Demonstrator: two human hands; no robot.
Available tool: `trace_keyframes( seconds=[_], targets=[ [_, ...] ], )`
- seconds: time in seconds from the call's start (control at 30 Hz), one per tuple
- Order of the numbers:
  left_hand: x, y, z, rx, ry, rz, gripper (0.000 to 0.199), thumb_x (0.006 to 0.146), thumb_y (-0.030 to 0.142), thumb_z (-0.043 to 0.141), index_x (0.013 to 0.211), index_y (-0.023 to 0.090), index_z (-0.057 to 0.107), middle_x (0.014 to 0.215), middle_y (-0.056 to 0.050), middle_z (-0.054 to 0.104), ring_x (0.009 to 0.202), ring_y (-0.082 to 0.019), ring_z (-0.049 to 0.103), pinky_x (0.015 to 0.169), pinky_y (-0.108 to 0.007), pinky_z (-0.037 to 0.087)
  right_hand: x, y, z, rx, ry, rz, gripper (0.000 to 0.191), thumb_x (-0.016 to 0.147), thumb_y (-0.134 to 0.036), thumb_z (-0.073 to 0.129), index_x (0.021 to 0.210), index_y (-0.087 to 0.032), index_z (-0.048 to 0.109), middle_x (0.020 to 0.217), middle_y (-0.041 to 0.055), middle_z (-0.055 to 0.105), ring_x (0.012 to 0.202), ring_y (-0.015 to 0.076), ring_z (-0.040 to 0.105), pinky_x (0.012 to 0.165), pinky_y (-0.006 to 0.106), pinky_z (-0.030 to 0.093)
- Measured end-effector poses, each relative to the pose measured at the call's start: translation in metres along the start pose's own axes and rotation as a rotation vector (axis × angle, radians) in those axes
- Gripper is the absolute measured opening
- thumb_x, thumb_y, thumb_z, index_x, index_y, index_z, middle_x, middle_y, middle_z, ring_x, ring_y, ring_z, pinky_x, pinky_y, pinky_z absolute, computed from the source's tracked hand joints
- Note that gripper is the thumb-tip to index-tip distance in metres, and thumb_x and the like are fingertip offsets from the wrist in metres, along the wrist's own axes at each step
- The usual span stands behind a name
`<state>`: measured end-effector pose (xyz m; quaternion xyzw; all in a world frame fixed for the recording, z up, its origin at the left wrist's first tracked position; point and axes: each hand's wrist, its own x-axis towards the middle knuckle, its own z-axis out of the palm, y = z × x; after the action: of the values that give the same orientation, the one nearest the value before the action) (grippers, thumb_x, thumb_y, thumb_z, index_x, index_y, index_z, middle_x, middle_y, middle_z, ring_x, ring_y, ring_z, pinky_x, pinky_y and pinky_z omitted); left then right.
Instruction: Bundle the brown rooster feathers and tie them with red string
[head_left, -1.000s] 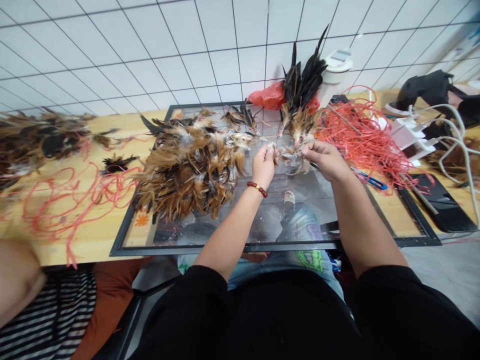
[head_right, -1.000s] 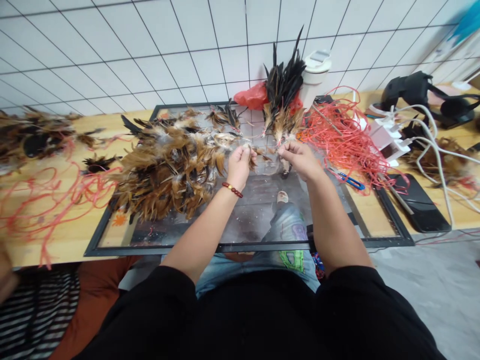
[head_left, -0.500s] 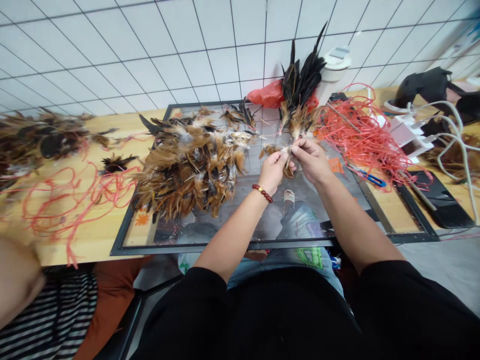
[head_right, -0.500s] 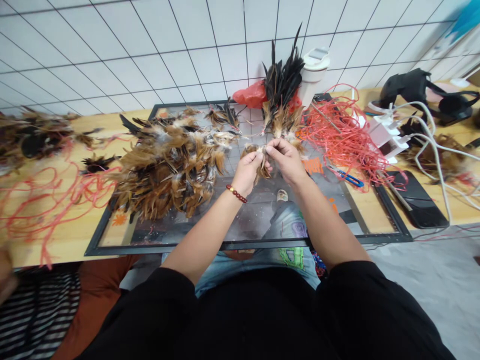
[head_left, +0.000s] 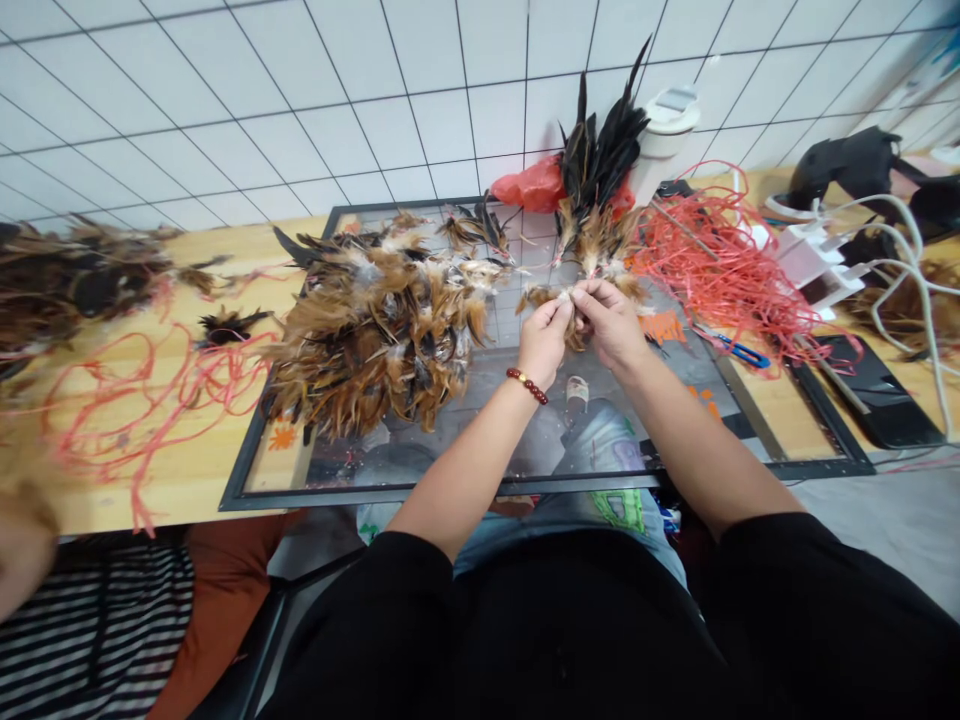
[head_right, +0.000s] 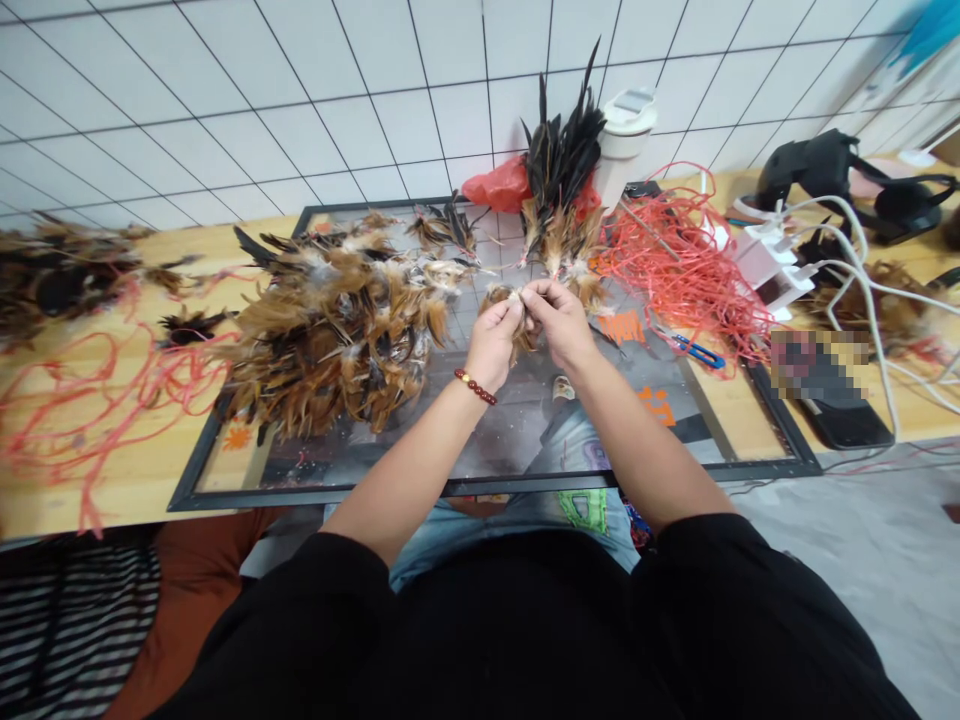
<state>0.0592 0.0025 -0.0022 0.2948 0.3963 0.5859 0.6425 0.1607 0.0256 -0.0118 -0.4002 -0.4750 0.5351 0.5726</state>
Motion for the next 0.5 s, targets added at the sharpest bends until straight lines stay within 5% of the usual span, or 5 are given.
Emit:
trace_keyframes(
  seconds=[0.2, 0.5],
  targets=[
    [0.000, 0.008, -0.001, 0.044, 0.029, -0.053, 0.020, 0.094, 0.025, 0.069, 0.078, 0.017, 0.060, 0.058, 0.007, 0.052, 0.048, -0.004, 0.048, 0.054, -0.019, 0.038, 0.006, 0.000, -0.012, 0.016, -0.048, 0.030, 0.047, 0.063, -0.056, 0.092, 0.086, -0.022, 0.070, 0.071, -0.0039, 0.059, 0.060, 0.0080, 0.047, 0.057, 0.023, 0.041],
    [-0.005, 0.014, -0.003, 0.127, -0.190, -0.123, 0.028, 0.098, 0.023, 0.063, 0.072, 0.016, 0.056, 0.054, 0.007, 0.048, 0.046, -0.004, 0.047, 0.052, -0.018, 0.037, 0.003, -0.015, -0.023, 0.032, -0.192, 0.118, 0.053, 0.055, -0.061, 0.095, 0.084, -0.020, 0.080, 0.064, -0.0027, 0.062, 0.061, 0.0092, 0.052, 0.060, 0.024, 0.045]
  ],
)
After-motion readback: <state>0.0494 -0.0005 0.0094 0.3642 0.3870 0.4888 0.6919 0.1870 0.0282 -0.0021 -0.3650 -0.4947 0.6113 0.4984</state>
